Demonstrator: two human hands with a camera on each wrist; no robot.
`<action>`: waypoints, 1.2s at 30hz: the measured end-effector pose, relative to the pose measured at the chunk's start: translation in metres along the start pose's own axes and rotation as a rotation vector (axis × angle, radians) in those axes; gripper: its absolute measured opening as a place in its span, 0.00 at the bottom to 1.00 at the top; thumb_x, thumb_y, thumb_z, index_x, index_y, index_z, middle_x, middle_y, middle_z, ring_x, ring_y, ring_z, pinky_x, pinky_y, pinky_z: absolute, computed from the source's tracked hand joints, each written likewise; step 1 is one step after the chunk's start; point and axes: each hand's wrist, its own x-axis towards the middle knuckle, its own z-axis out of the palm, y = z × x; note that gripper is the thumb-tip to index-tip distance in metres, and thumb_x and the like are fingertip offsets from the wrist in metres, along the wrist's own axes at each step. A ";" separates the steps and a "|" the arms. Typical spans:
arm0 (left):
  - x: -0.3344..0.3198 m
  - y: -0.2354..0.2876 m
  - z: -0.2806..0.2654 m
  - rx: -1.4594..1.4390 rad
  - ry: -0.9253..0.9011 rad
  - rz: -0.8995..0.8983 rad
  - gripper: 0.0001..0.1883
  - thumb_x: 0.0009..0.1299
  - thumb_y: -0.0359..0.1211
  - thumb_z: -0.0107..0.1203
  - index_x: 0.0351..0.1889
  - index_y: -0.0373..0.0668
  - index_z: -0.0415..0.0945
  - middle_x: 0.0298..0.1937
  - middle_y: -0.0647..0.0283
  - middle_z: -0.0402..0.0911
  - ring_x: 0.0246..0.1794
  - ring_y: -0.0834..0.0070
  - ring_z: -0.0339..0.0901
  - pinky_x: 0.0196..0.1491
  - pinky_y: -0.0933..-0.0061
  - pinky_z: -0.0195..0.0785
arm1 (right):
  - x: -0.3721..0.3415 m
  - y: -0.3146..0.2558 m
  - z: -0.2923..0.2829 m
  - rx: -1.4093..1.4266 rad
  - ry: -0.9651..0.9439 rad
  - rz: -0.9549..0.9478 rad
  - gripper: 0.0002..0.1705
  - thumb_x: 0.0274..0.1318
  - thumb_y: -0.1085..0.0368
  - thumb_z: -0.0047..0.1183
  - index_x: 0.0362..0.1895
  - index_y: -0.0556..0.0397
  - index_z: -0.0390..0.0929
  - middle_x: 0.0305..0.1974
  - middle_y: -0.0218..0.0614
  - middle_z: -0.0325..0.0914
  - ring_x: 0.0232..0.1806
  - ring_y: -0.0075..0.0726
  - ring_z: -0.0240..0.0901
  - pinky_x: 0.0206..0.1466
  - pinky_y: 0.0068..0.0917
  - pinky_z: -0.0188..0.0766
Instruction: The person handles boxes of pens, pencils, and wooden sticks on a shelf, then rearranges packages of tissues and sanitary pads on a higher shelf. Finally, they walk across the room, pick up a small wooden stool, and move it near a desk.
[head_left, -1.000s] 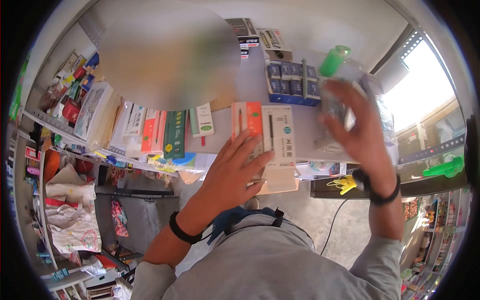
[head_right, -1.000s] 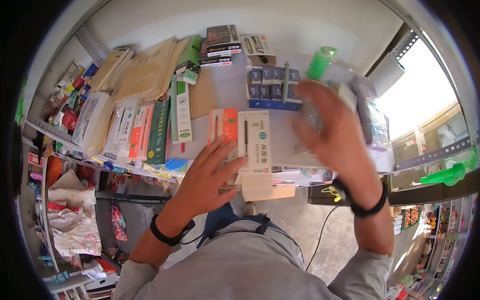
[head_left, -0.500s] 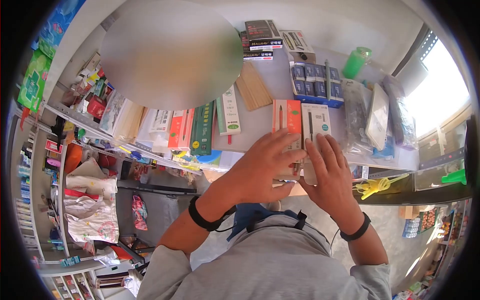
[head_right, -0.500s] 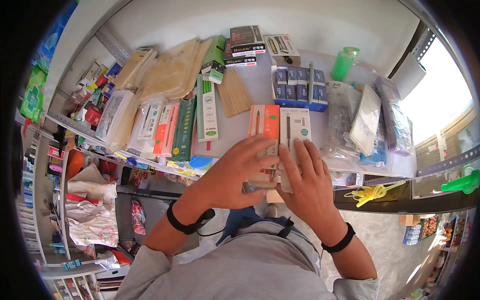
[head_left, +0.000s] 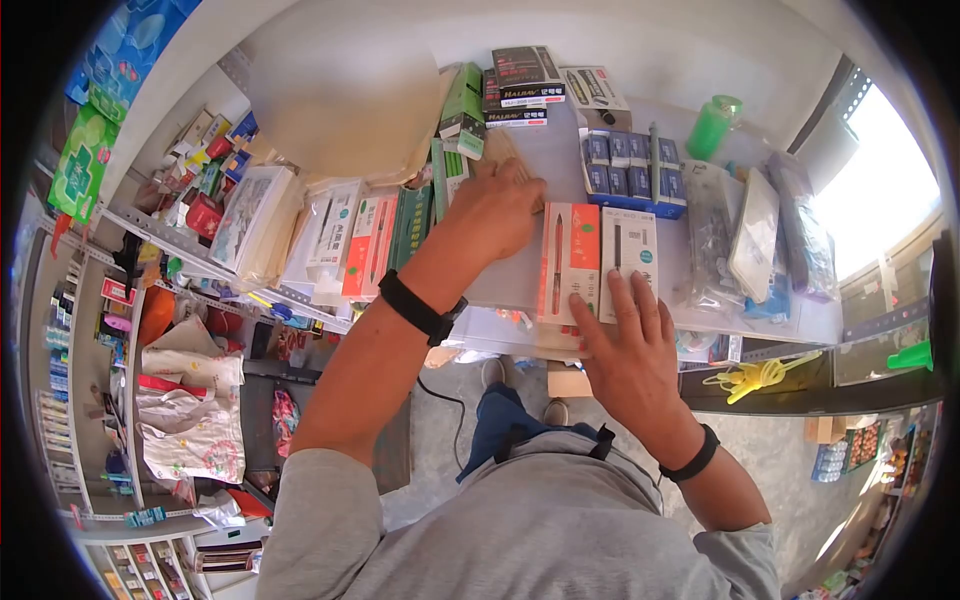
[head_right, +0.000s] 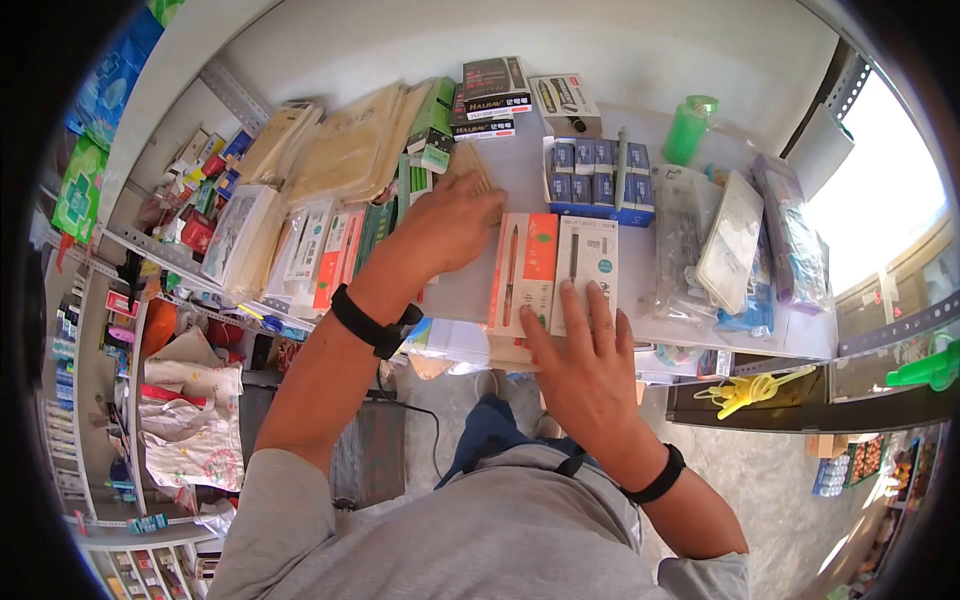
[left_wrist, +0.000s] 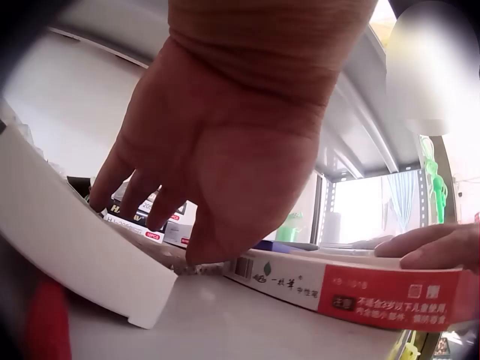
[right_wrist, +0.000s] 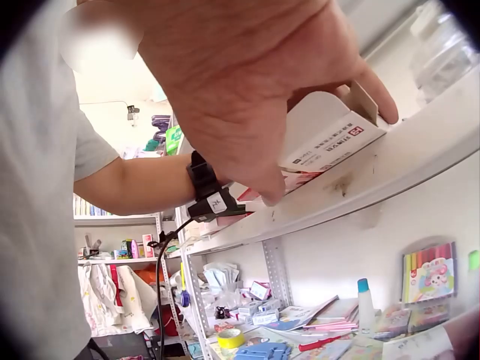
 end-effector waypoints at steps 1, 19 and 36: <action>0.003 -0.002 0.003 -0.024 -0.044 -0.004 0.26 0.71 0.31 0.55 0.69 0.44 0.74 0.73 0.45 0.70 0.74 0.46 0.66 0.71 0.52 0.67 | -0.001 0.003 -0.003 0.002 0.001 0.004 0.39 0.47 0.62 0.68 0.68 0.35 0.78 0.73 0.52 0.63 0.75 0.65 0.58 0.69 0.66 0.64; -0.123 0.027 -0.007 -0.085 0.020 0.109 0.28 0.66 0.32 0.63 0.66 0.41 0.73 0.73 0.48 0.69 0.74 0.50 0.68 0.70 0.52 0.69 | -0.006 -0.003 -0.001 0.054 0.041 -0.023 0.36 0.50 0.62 0.66 0.68 0.39 0.78 0.71 0.51 0.66 0.72 0.64 0.63 0.68 0.60 0.66; -0.132 0.077 0.007 -0.263 0.250 0.225 0.34 0.66 0.43 0.68 0.70 0.47 0.74 0.76 0.49 0.65 0.77 0.46 0.61 0.77 0.39 0.52 | 0.062 0.037 -0.057 0.089 0.049 -0.007 0.29 0.57 0.57 0.66 0.61 0.54 0.78 0.60 0.51 0.77 0.61 0.61 0.74 0.64 0.54 0.70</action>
